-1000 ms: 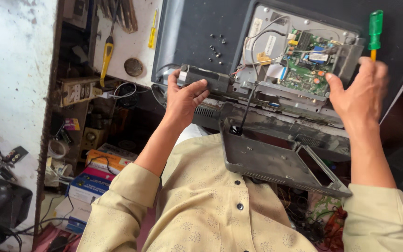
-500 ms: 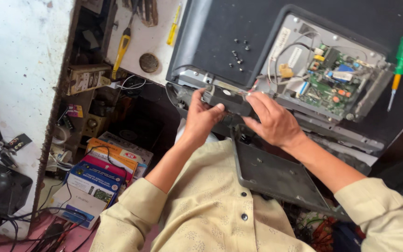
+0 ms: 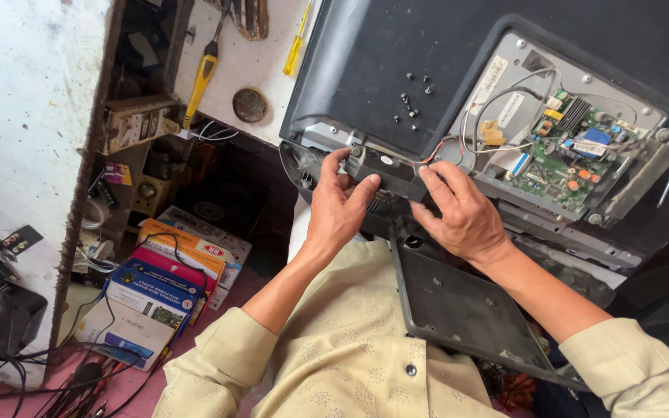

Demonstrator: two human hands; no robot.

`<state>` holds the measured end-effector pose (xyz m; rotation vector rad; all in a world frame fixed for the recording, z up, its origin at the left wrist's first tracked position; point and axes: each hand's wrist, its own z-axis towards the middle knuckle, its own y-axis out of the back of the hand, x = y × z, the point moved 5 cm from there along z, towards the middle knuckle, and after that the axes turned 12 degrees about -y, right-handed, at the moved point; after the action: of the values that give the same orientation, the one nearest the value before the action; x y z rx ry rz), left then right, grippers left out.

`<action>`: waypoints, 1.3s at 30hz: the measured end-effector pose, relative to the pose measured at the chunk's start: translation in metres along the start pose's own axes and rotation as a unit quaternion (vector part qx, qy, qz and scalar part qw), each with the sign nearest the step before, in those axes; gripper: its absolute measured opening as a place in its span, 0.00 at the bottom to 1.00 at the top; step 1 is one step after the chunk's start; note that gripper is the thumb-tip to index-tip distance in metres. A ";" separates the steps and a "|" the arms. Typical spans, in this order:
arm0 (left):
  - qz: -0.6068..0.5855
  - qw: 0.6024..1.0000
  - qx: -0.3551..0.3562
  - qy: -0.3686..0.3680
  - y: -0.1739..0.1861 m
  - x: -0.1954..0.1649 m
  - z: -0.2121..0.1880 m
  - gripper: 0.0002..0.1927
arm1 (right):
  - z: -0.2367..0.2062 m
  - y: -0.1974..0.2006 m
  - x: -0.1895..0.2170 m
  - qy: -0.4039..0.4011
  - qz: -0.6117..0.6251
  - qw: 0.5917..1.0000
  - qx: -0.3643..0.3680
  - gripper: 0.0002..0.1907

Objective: The person removes multiple screws from the back cover of a flat-screen TV using a screwdriver, then detaches the cover to expose the internal circuit board. They reconnect a cable inside the TV and reattach the back cover, securing it with the screws.

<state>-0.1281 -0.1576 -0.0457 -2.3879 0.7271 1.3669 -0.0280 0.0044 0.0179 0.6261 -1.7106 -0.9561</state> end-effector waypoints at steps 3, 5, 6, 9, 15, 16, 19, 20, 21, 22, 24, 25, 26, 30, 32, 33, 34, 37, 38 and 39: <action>0.020 1.000 -0.013 -0.001 0.004 -0.009 0.002 0.32 | 0.006 0.001 0.001 0.015 -0.006 1.000 -0.003 0.28; 0.026 1.000 -0.007 0.004 0.004 -0.011 0.003 0.30 | 0.007 0.002 0.000 0.022 -0.010 1.000 0.004 0.28; 0.029 1.000 -0.005 0.008 0.005 -0.011 0.003 0.29 | 0.007 0.002 0.000 0.026 -0.012 1.000 0.007 0.28; 0.000 1.000 -0.019 0.010 0.005 -0.011 0.003 0.30 | 0.008 0.003 -0.002 0.031 -0.012 0.999 0.018 0.29; 0.000 0.999 -0.028 0.021 0.007 -0.009 0.002 0.32 | 0.011 0.000 -0.001 0.023 -0.021 0.999 0.038 0.29; 0.000 0.999 -0.031 0.020 0.007 -0.009 0.002 0.32 | 0.012 0.000 -0.001 0.018 -0.019 0.999 0.034 0.29; -0.004 0.999 -0.038 0.012 0.008 -0.009 0.005 0.31 | 0.015 0.000 0.002 0.010 -0.010 1.000 0.022 0.29; -0.006 0.999 -0.039 0.006 0.008 -0.009 0.005 0.31 | 0.016 0.000 0.003 0.012 -0.006 1.000 0.017 0.29; -0.008 0.999 -0.039 0.001 0.009 -0.009 0.006 0.31 | 0.017 0.001 0.005 0.015 -0.002 1.000 0.012 0.29; -0.020 0.999 -0.040 0.005 0.010 -0.008 0.005 0.31 | 0.018 0.001 0.007 0.021 0.001 1.000 0.010 0.29; -0.044 0.998 -0.039 0.012 0.011 -0.008 0.006 0.30 | 0.020 0.003 0.010 0.031 0.005 0.999 0.003 0.28; -0.032 0.999 -0.040 0.002 0.012 -0.009 0.007 0.29 | 0.021 0.002 0.010 0.021 0.003 1.000 0.012 0.28; -0.020 0.999 -0.041 -0.007 0.013 -0.011 0.008 0.28 | 0.022 0.001 0.011 0.010 0.001 1.000 0.021 0.28; -0.007 0.996 -0.072 0.046 0.018 -0.010 0.015 0.20 | 0.021 0.001 0.016 0.015 -0.014 0.999 0.029 0.29; 0.105 0.992 -0.068 -0.022 0.025 -0.019 0.025 0.18 | 0.020 0.003 0.018 0.031 -0.017 0.999 0.012 0.29; 0.160 0.984 -0.064 -0.056 0.026 -0.024 0.027 0.17 | 0.019 0.003 0.018 0.038 -0.020 0.999 0.003 0.29; 0.185 0.977 -0.055 -0.087 0.025 -0.028 0.026 0.16 | 0.019 0.003 0.018 0.047 -0.031 0.998 0.005 0.29; 0.262 0.951 -0.031 -0.164 0.016 -0.036 0.022 0.13 | 0.017 0.001 0.014 0.067 -0.060 0.996 0.012 0.28; 0.289 0.941 -0.024 -0.175 0.012 -0.037 0.020 0.12 | 0.016 0.000 0.013 0.069 -0.066 0.995 0.019 0.28; 0.317 0.930 -0.018 -0.186 0.008 -0.037 0.019 0.11 | 0.015 -0.001 0.011 0.072 -0.072 0.995 0.025 0.27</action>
<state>-0.1613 -0.1444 -0.0229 -1.8802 1.4350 2.0104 -0.0461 -0.0003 0.0206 0.8406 -1.5831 -0.9465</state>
